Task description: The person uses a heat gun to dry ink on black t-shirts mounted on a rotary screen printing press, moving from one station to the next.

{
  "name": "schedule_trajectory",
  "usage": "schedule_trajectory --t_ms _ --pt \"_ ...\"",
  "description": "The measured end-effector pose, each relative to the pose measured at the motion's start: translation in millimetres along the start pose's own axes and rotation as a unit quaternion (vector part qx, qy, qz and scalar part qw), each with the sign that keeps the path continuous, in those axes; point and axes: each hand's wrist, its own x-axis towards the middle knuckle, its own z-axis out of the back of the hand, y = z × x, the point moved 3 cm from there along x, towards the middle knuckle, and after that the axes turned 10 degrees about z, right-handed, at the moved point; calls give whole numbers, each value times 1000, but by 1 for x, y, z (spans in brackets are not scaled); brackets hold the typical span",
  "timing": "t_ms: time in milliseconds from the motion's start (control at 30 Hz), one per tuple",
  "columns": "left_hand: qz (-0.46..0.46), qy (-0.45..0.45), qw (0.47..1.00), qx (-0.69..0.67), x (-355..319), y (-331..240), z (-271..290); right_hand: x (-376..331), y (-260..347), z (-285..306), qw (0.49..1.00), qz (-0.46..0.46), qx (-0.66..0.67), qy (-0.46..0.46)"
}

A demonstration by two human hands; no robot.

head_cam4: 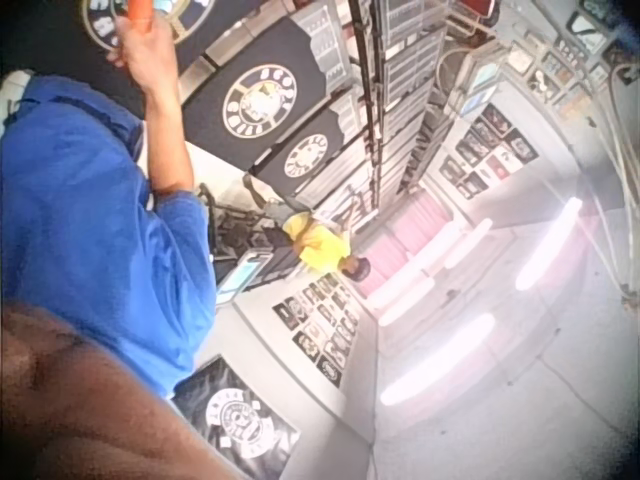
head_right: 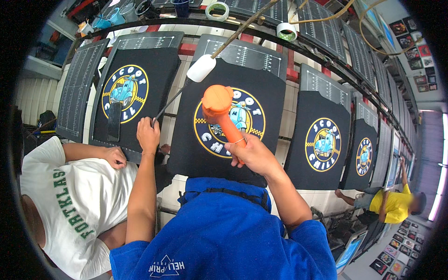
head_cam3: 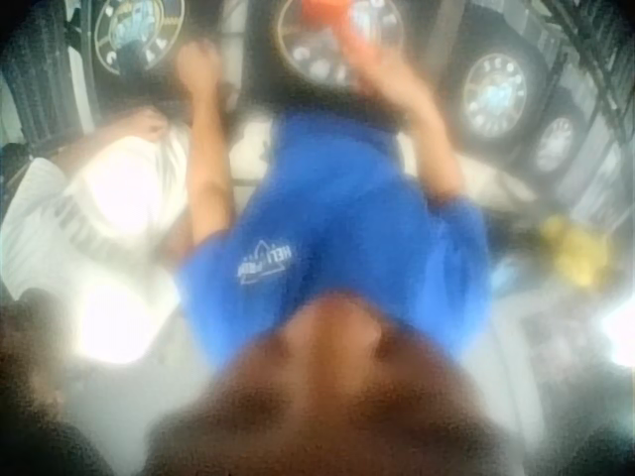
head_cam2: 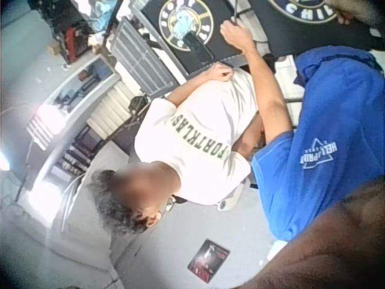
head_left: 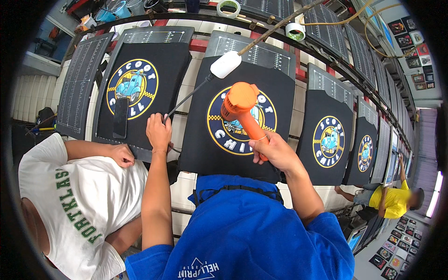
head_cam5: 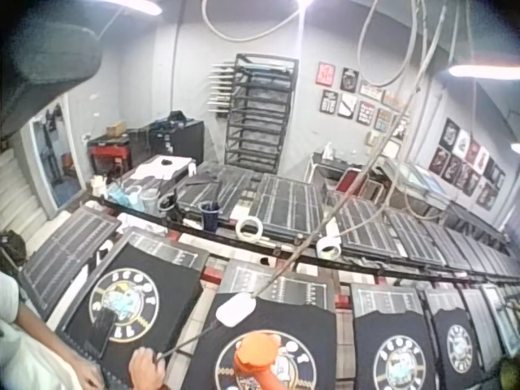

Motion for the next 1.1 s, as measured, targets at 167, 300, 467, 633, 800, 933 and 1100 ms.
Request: schedule_trajectory --t_ms 167,300,467,633,800,933,1100 --pt "3 1 1000 -5 0 0 1 -5 5 -2 1000 -18 0 -3" --pt "4 1 1000 1 0 2 -1 -8 9 -6 1000 -26 -16 0" --pt "6 6 1000 1 1 1 0 -16 8 -8 999 -32 -15 1" --pt "4 8 1000 -2 1 0 1 -22 10 -6 997 -64 -31 3" --pt "7 23 1000 19 1 -1 1 -26 2 -8 999 -38 -4 -32" --pt "-2 10 1000 20 0 1 -1 -32 -3 -5 997 -46 0 -57" --pt "9 39 999 1 0 -1 -1 -47 -10 -7 993 -55 49 -90"
